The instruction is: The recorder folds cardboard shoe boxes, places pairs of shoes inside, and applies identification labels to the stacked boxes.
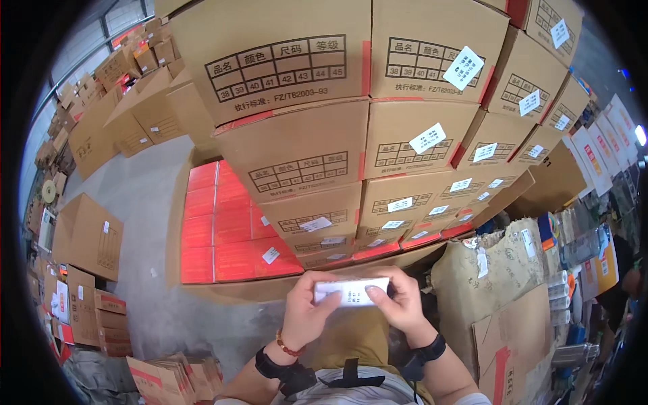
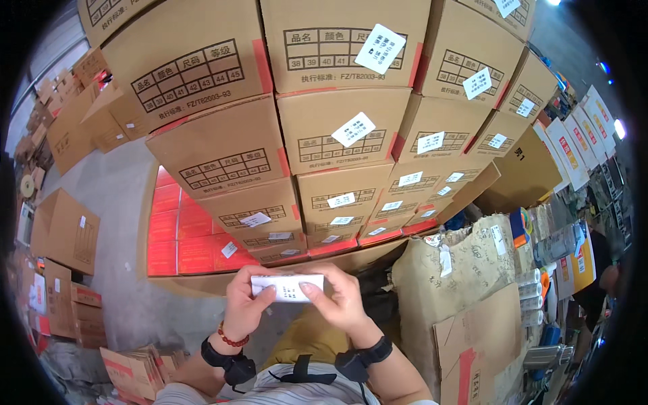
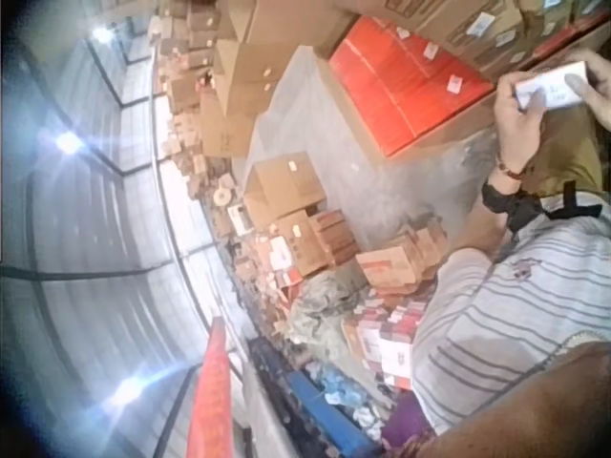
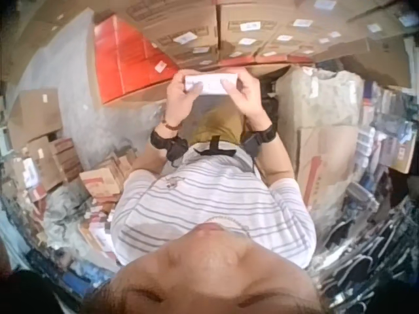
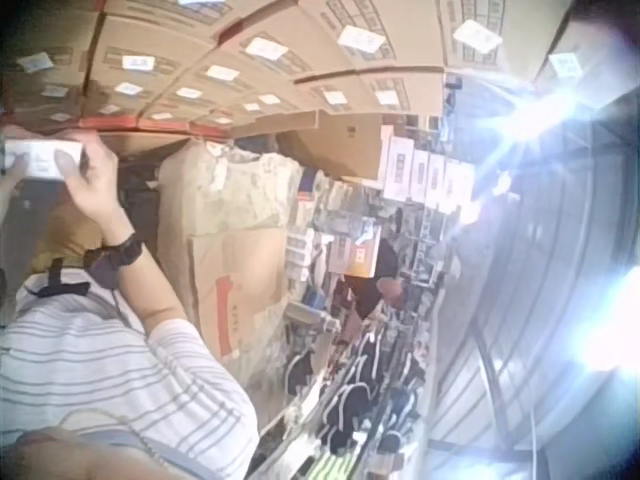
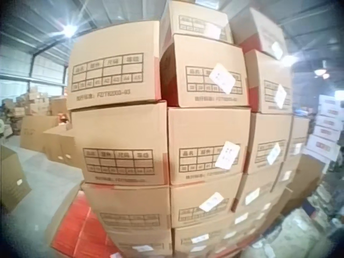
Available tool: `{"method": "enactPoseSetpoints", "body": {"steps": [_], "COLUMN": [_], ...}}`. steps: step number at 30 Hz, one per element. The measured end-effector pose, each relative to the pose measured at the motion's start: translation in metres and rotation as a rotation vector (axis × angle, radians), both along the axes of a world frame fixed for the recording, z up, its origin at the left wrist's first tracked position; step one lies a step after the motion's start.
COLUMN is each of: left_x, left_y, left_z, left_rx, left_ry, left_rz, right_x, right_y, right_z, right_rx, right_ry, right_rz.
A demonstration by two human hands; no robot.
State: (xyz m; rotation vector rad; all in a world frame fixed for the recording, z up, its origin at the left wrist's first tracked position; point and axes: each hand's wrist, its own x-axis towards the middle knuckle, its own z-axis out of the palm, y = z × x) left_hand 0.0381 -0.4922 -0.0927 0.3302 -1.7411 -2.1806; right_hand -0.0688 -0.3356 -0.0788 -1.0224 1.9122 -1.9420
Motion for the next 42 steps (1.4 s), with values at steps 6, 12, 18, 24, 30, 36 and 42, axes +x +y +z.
{"method": "enactPoseSetpoints", "body": {"steps": [6, 12, 18, 24, 30, 36, 42], "left_x": [-0.007, -0.009, -0.012, -0.003, 0.013, 0.033, 0.043], "left_y": [-0.001, -0.002, -0.014, -0.012, -0.038, -0.03, -0.043], "left_z": [-0.007, -0.023, -0.03, -0.018, -0.034, -0.031, -0.01], "left_rx": [-0.095, -0.256, 0.075, -0.578, 0.019, -0.275, -0.064], "left_ry": [0.103, 0.025, -0.06, -0.042, -0.147, -0.15, -0.024], "left_rz": [0.094, 0.098, 0.039, 0.037, 0.021, -0.024, -0.046], "right_x": [-0.011, -0.008, -0.003, -0.004, -0.024, -0.089, -0.082], "right_y": [0.016, -0.008, -0.004, -0.021, -0.058, -0.094, -0.101], "right_z": [0.034, 0.046, 0.036, 0.034, 0.09, 0.145, 0.201], "right_rx": [0.154, 0.23, 0.151, 0.113, -0.164, -0.422, -0.179], "right_ry": [0.609, 0.749, 1.04, 0.927, 0.925, 1.601, 1.304], "right_rz": [-0.095, -0.178, 0.011, 0.121, -0.209, -0.506, -0.288]}}
